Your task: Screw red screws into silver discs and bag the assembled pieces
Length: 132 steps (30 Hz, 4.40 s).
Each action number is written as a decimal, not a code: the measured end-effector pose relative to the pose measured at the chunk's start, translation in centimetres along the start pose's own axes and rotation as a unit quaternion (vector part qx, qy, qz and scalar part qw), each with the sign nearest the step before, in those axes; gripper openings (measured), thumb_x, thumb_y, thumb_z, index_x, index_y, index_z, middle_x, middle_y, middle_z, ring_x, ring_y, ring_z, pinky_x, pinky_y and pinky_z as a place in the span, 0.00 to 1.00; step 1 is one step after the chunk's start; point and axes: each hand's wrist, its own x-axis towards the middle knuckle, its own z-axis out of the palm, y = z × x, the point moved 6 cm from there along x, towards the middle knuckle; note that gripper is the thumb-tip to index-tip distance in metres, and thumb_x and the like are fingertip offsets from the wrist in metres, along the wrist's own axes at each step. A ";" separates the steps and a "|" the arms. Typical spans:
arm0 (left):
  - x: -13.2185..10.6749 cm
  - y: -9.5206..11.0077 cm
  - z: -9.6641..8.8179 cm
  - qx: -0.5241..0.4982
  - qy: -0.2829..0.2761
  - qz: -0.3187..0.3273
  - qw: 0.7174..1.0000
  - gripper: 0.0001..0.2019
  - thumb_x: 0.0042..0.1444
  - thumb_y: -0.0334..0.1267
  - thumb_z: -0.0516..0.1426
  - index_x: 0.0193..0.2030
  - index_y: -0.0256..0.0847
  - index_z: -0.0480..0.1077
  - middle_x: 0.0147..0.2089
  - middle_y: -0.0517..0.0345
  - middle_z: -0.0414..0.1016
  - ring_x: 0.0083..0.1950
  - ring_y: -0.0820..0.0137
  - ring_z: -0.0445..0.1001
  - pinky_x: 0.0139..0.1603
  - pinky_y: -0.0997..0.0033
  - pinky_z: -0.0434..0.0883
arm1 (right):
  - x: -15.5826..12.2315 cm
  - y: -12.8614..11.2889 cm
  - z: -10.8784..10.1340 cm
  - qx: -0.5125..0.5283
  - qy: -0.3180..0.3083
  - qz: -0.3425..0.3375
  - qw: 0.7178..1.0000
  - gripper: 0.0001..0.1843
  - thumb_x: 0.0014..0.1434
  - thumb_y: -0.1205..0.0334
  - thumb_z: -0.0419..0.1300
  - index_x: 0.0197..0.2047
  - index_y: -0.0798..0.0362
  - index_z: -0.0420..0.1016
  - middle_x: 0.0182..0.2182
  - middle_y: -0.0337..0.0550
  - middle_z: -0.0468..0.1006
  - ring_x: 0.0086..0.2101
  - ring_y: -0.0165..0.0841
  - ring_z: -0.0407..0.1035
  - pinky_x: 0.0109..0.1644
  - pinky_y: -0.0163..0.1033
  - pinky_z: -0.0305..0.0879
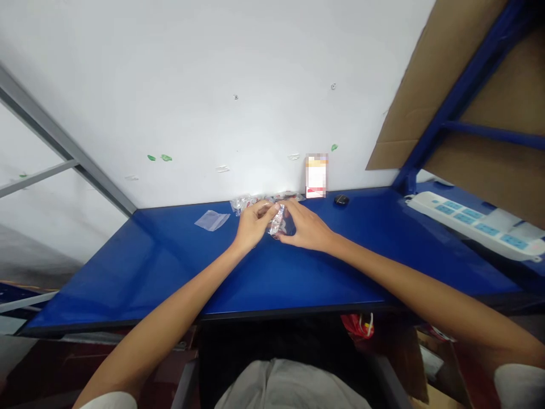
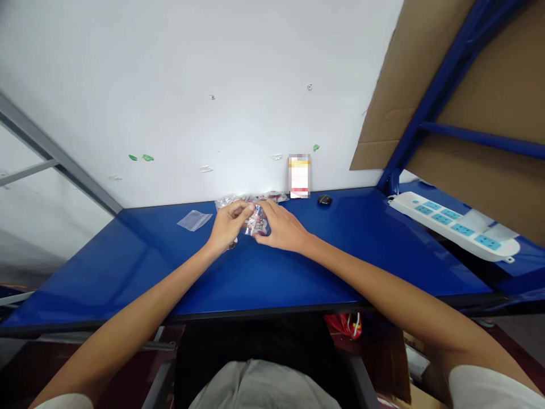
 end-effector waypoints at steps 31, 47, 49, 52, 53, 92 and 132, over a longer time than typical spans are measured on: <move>0.6 -0.2 -1.5 -0.103 -0.078 -0.005 0.992 0.13 0.64 0.46 0.63 0.39 0.38 0.83 0.41 0.50 0.78 0.40 0.65 0.75 0.39 0.66 0.77 | 0.0 2.5 -1.0 -0.012 -0.019 0.032 0.999 0.31 0.61 0.57 0.69 0.65 0.49 0.67 0.60 0.56 0.76 0.52 0.53 0.76 0.55 0.57 0.74; 0.0 0.8 -0.5 0.059 -0.240 0.063 0.967 0.21 0.61 0.32 0.58 0.59 0.46 0.82 0.51 0.49 0.84 0.49 0.60 0.83 0.50 0.59 0.80 | 0.2 3.1 -0.8 0.064 -0.083 0.066 0.992 0.26 0.60 0.53 0.69 0.59 0.47 0.69 0.41 0.43 0.76 0.37 0.41 0.73 0.41 0.47 0.68; -0.3 1.1 -0.3 0.107 -0.214 0.094 0.966 0.16 0.65 0.36 0.61 0.57 0.46 0.83 0.54 0.48 0.84 0.51 0.60 0.83 0.51 0.60 0.79 | 0.2 3.1 -0.9 0.065 -0.083 0.065 0.992 0.28 0.60 0.53 0.69 0.60 0.47 0.70 0.41 0.43 0.76 0.37 0.41 0.72 0.42 0.48 0.69; -0.6 1.2 0.3 0.148 -0.187 0.125 0.963 0.11 0.68 0.43 0.63 0.51 0.45 0.85 0.52 0.48 0.85 0.51 0.60 0.83 0.52 0.60 0.79 | 0.2 2.8 -1.0 0.069 -0.072 0.048 0.994 0.31 0.59 0.52 0.70 0.62 0.48 0.69 0.44 0.46 0.78 0.42 0.44 0.74 0.47 0.51 0.71; -0.7 1.2 0.4 0.152 -0.181 0.130 0.963 0.11 0.69 0.44 0.62 0.51 0.45 0.85 0.51 0.48 0.86 0.50 0.60 0.84 0.52 0.60 0.79 | 0.2 2.6 -1.0 0.074 -0.066 0.041 0.994 0.31 0.59 0.52 0.71 0.62 0.47 0.69 0.46 0.47 0.78 0.44 0.45 0.75 0.49 0.52 0.72; -0.4 2.5 -0.6 0.125 -0.247 0.153 0.949 0.14 0.71 0.39 0.58 0.56 0.49 0.83 0.55 0.49 0.79 0.54 0.60 0.78 0.56 0.57 0.75 | 0.4 4.2 -1.0 0.083 -0.060 0.023 0.995 0.13 0.59 0.61 0.67 0.39 0.47 0.64 0.37 0.40 0.75 0.35 0.37 0.68 0.38 0.42 0.60; 0.8 -1.3 -1.4 -0.090 -0.093 -0.091 0.987 0.21 0.55 0.46 0.73 0.51 0.40 0.76 0.41 0.56 0.79 0.40 0.67 0.80 0.43 0.62 0.83 | 0.2 4.7 -0.6 0.054 -0.044 0.042 0.997 0.14 0.58 0.60 0.67 0.41 0.47 0.65 0.38 0.40 0.76 0.35 0.37 0.68 0.40 0.41 0.58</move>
